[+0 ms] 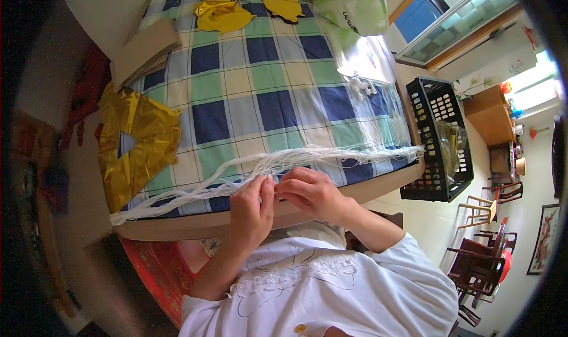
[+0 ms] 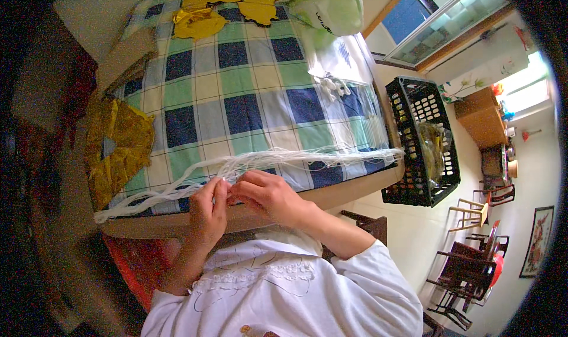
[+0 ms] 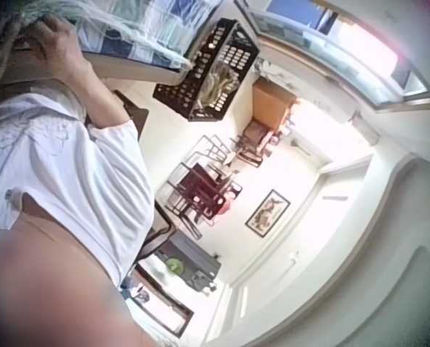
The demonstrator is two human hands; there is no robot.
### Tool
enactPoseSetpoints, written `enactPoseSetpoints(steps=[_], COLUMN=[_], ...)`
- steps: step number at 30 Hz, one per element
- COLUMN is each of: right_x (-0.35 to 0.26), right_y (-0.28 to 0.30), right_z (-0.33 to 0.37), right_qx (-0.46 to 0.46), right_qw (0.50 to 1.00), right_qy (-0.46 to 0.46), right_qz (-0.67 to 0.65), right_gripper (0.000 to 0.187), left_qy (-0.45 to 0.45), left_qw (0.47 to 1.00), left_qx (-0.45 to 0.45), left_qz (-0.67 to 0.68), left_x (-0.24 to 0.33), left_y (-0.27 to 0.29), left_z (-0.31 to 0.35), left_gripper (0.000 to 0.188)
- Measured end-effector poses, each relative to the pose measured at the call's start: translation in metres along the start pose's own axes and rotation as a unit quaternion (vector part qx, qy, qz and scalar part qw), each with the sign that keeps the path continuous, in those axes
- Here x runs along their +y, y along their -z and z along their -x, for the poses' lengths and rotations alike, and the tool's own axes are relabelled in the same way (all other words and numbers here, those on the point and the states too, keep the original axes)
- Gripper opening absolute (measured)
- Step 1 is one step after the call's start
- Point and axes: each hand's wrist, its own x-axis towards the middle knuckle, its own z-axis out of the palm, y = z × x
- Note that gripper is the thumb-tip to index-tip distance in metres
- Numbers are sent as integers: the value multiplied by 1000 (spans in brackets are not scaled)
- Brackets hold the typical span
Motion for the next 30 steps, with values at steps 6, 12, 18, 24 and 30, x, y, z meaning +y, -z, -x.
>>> enactPoseSetpoints(steps=[6, 12, 18, 24, 30], right_x=[-3, 2, -2, 0, 10], right_y=[8, 6, 16, 19, 14], right_z=[-9, -7, -9, -3, 3], right_qx=[-1, -21, -34, -39, -18], right_qw=[995, 998, 998, 995, 962], right_qy=[54, 57, 40, 81, -168], right_qz=[83, 22, 19, 44, -212], right_gripper=[15, 13, 15, 15, 12], left_qy=[37, 46, -4, 213, 200], left_qw=[997, 997, 976, 896, 898], left_qx=[40, 0, 74, -79, -168], left_qz=[46, 57, 205, 382, 355], left_x=[-3, -3, -23, -42, -27], left_y=[-9, -5, -13, 1, 8], left_z=[3, 0, 0, -13, -2], left_gripper=[10, 16, 14, 26, 12])
